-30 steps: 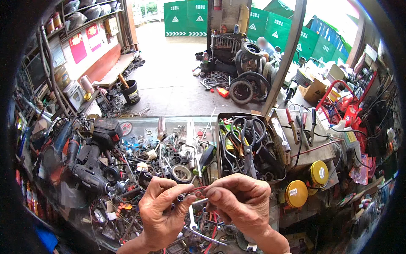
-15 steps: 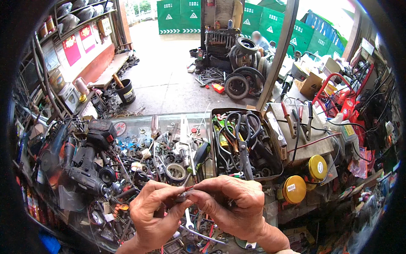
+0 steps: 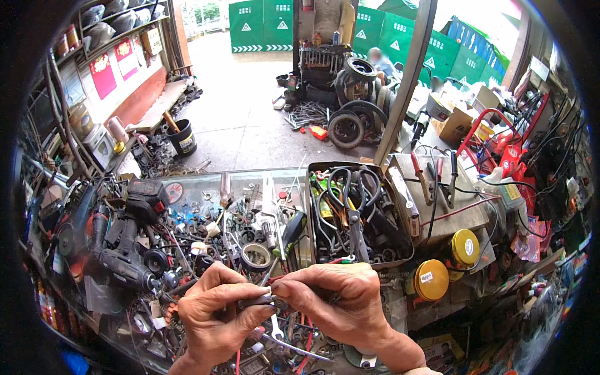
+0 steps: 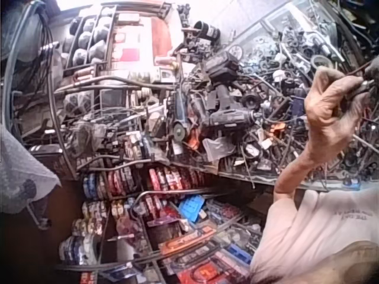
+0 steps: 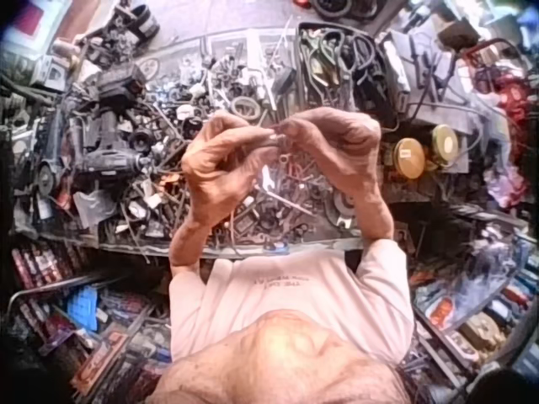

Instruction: The person works at a cluttered workbench, handling various small electronic components and tools. They use pliers to strip wire insulation and manipulate small metal connectors, occasionally picking up and examining other parts like springs and screws from the pile.

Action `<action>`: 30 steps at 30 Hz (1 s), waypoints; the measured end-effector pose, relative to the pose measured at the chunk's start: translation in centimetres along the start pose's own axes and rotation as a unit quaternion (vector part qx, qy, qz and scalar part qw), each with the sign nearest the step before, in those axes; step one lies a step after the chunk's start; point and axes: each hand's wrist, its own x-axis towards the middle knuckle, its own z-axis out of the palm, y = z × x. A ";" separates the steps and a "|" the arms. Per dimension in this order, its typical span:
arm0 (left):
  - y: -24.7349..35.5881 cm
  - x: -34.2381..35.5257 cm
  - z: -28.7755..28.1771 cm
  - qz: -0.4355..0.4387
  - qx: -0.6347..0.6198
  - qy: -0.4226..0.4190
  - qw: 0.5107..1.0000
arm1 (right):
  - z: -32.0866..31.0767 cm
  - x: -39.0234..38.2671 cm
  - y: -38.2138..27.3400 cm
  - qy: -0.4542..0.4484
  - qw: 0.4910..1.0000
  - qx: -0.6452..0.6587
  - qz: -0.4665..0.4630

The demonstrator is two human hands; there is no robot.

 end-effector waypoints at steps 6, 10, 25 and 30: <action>0.3 0.2 -0.2 0.016 0.035 0.036 0.999 | -0.1 -0.2 -0.9 -0.034 0.997 0.061 0.041; 0.3 0.2 -0.3 0.025 0.043 0.036 0.998 | 0.2 -0.2 0.1 -0.014 0.998 -0.051 -0.041; 0.5 0.2 -0.1 0.005 0.045 0.021 0.999 | 0.3 -0.1 -0.4 -0.019 0.989 -0.125 -0.073; 0.7 0.2 -0.2 -0.002 0.042 0.009 0.999 | -0.1 0.1 -0.1 -0.052 0.982 -0.154 -0.101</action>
